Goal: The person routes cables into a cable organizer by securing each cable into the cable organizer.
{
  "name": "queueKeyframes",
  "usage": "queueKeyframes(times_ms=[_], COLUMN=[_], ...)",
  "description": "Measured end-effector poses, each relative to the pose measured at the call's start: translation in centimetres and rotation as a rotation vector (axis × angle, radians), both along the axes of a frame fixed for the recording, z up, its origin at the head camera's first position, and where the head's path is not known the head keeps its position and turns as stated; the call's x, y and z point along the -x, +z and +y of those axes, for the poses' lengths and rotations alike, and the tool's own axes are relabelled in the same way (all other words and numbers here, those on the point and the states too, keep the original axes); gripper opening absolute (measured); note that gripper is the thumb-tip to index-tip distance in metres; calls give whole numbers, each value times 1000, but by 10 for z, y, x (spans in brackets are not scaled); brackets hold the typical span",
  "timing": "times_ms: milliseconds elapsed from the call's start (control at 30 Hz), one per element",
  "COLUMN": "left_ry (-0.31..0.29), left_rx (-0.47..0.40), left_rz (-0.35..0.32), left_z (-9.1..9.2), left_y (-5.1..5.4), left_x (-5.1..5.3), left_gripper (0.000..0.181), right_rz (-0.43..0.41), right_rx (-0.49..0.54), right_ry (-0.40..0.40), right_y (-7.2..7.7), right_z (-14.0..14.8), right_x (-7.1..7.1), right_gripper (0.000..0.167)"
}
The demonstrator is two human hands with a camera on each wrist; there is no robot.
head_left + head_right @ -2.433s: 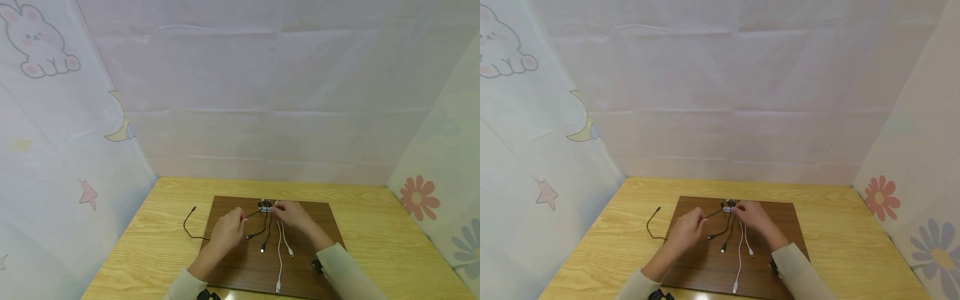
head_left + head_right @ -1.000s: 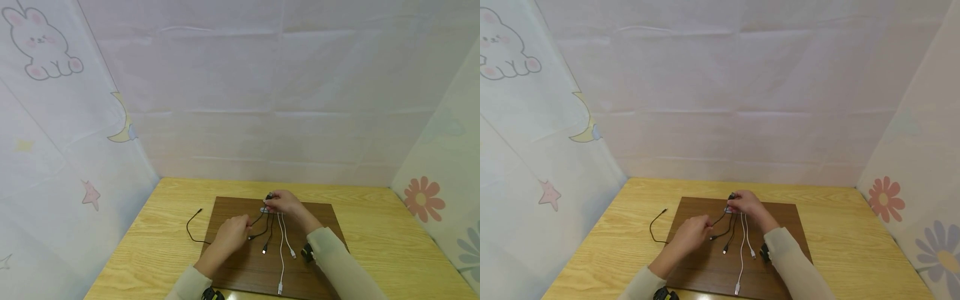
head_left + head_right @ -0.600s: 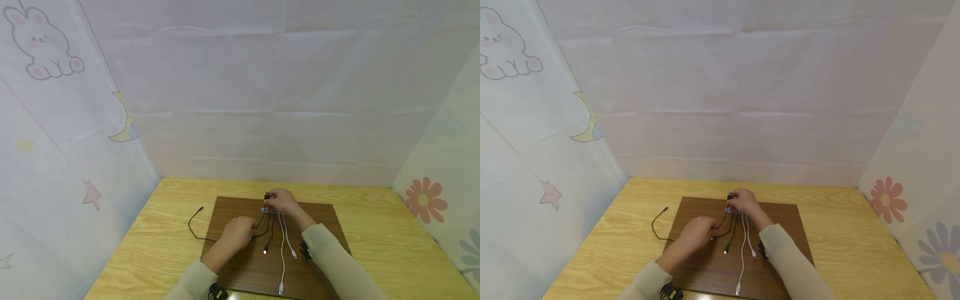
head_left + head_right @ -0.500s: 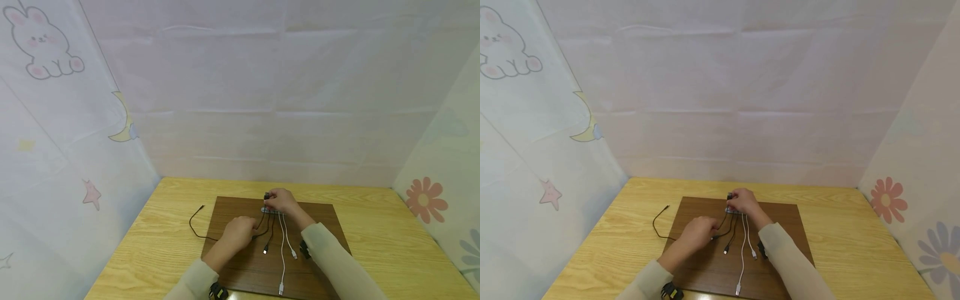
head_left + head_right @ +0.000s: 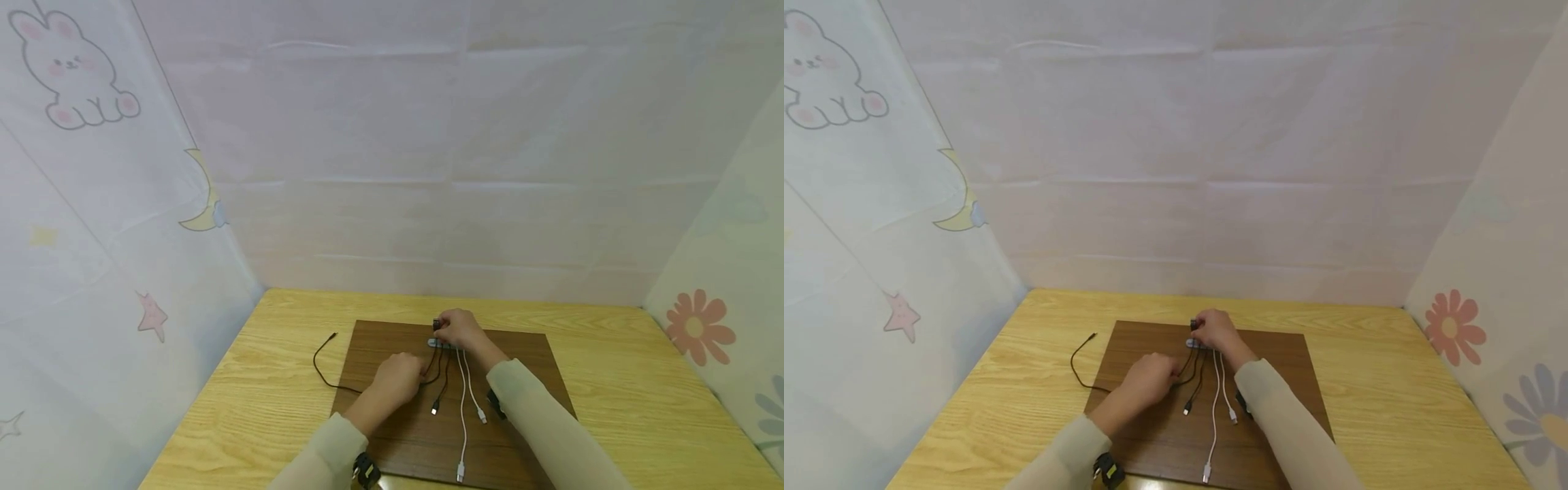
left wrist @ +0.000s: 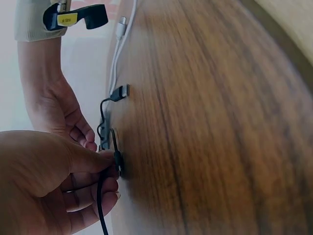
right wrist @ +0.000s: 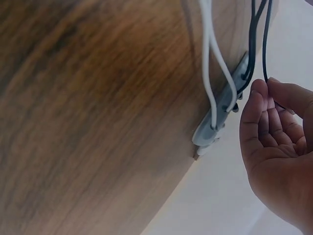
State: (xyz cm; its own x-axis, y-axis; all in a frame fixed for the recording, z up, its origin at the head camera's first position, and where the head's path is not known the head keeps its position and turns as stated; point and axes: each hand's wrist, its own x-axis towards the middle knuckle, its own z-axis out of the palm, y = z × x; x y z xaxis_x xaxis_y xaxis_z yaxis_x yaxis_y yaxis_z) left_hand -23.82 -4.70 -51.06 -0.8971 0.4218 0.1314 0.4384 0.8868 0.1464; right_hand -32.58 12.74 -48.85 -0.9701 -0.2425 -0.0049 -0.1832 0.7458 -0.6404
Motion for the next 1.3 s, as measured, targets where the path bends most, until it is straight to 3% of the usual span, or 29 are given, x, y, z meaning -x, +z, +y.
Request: queueKeyframes(times_ms=[300, 733, 1300], left_ry=[8, 33, 56], left_rx=[33, 116, 189], left_rz=[4, 49, 70], left_z=[2, 6, 10], left_y=[5, 1, 3], left_x=[-2, 0, 0], left_gripper=[12, 16, 11], right_rz=[26, 60, 91], right_rx=[-40, -102, -160], right_ry=[10, 34, 45], right_y=[-9, -8, -8], right_z=[0, -1, -5], right_x=[4, 5, 7], right_gripper=[16, 10, 18])
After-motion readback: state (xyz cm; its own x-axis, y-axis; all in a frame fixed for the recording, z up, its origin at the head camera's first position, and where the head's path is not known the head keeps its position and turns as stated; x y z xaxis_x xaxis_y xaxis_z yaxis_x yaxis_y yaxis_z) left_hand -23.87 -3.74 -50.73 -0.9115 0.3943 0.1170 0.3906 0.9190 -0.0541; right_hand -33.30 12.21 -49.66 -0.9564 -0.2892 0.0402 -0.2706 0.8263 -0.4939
